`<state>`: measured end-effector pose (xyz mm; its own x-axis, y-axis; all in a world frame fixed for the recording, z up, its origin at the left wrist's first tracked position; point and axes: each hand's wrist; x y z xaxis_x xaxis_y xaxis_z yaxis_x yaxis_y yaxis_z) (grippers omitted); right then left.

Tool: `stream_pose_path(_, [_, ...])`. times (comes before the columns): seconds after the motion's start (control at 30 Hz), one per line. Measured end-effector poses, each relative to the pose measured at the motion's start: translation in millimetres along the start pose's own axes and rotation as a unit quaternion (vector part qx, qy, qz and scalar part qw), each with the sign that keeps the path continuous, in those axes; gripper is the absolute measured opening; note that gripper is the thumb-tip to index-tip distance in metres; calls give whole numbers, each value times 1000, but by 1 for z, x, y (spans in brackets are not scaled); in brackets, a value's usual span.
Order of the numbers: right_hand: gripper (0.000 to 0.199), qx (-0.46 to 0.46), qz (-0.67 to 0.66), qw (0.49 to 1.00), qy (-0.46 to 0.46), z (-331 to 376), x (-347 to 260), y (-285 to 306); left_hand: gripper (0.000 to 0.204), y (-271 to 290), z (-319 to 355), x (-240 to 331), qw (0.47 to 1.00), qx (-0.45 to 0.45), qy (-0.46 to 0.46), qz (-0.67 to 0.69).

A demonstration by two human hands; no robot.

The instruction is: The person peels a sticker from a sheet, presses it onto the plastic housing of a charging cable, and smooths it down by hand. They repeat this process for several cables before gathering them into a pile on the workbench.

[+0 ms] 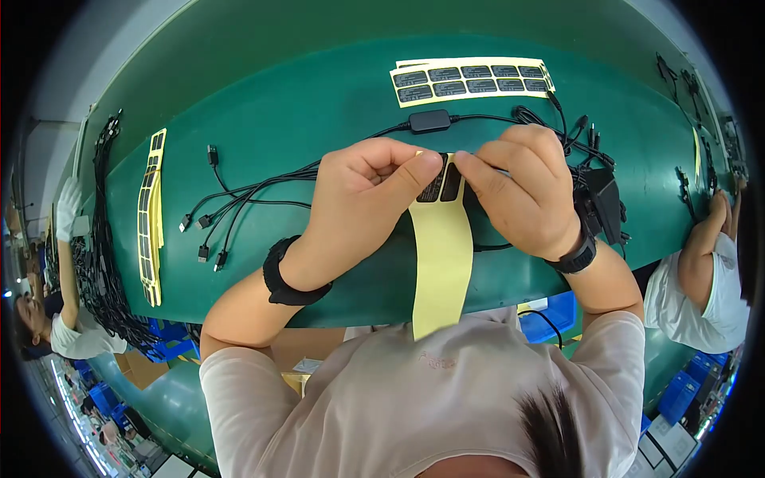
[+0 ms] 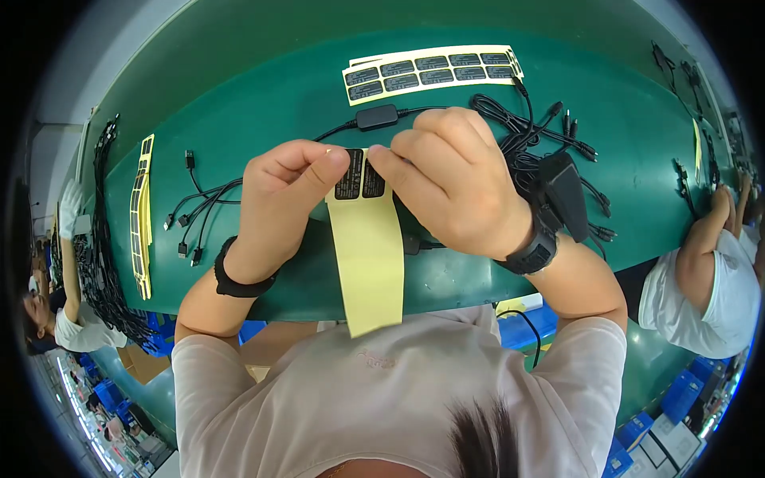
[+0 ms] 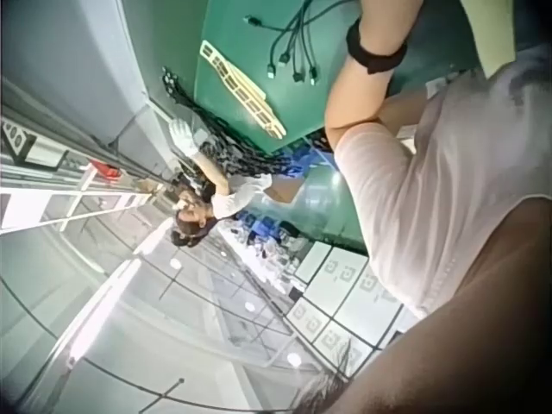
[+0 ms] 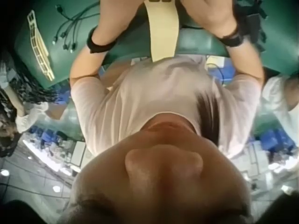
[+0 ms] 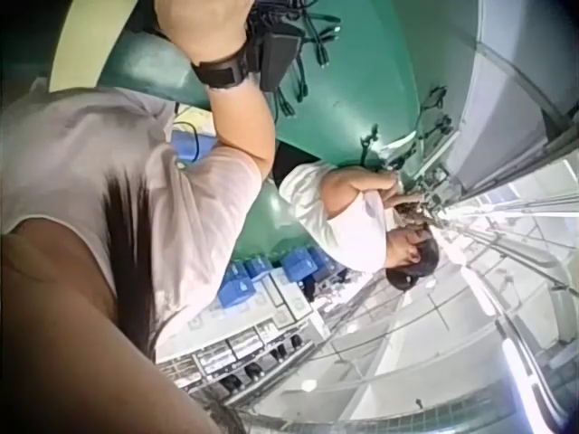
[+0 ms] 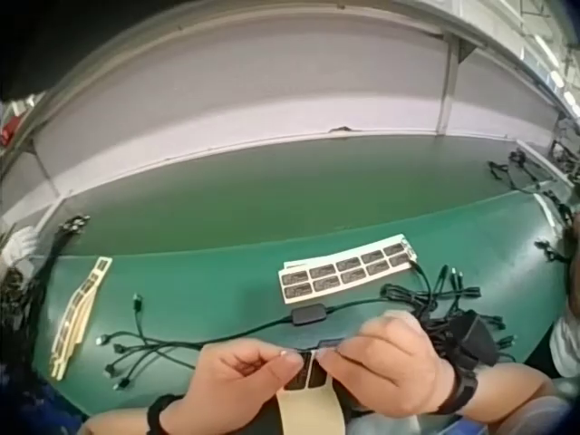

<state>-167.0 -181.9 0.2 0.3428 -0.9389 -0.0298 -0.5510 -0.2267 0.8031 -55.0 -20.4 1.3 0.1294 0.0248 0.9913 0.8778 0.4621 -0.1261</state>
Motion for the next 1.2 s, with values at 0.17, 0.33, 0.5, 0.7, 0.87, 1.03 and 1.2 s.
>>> stream_pose_path(0.17, [30, -48, -63, 996, 52, -2, -5, 13, 19, 4, -3, 0, 1000, 9, 25, 8])
stream_pose_path(0.33, [34, 4, -205, 978, -44, -8, -7, 14, 21, -5, 2, -3, 992, 22, -21, -125])
stream_pose_path(0.5, [37, 6, -194, 977, -83, -4, -13, -4, 22, -9, 6, -2, 986, 8, -36, -165])
stream_pose_path(0.7, [36, 35, -33, 996, 72, -1, -16, -9, 26, -5, 5, 5, 997, -27, 67, -38])
stream_pose_path(0.87, [40, -8, -151, 981, 117, -2, -20, 17, 29, -4, 2, 2, 995, 1, 87, 40])
stream_pose_path(1.03, [78, 35, -219, 973, -61, -5, -23, 29, 26, -7, 8, 0, 995, -27, 20, -93])
stream_pose_path(1.2, [109, -74, -283, 941, -172, 30, -45, 40, 19, -29, 25, -9, 996, -78, 0, -32])
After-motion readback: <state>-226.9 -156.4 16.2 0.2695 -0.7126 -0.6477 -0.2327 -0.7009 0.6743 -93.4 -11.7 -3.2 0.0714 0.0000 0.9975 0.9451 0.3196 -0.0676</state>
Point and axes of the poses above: each hand's wrist, its own z-axis away from the middle knuckle, its own y-axis out of the back of the hand, x = y × z, and after that the axes turned 11 degrees about -x, right-handed
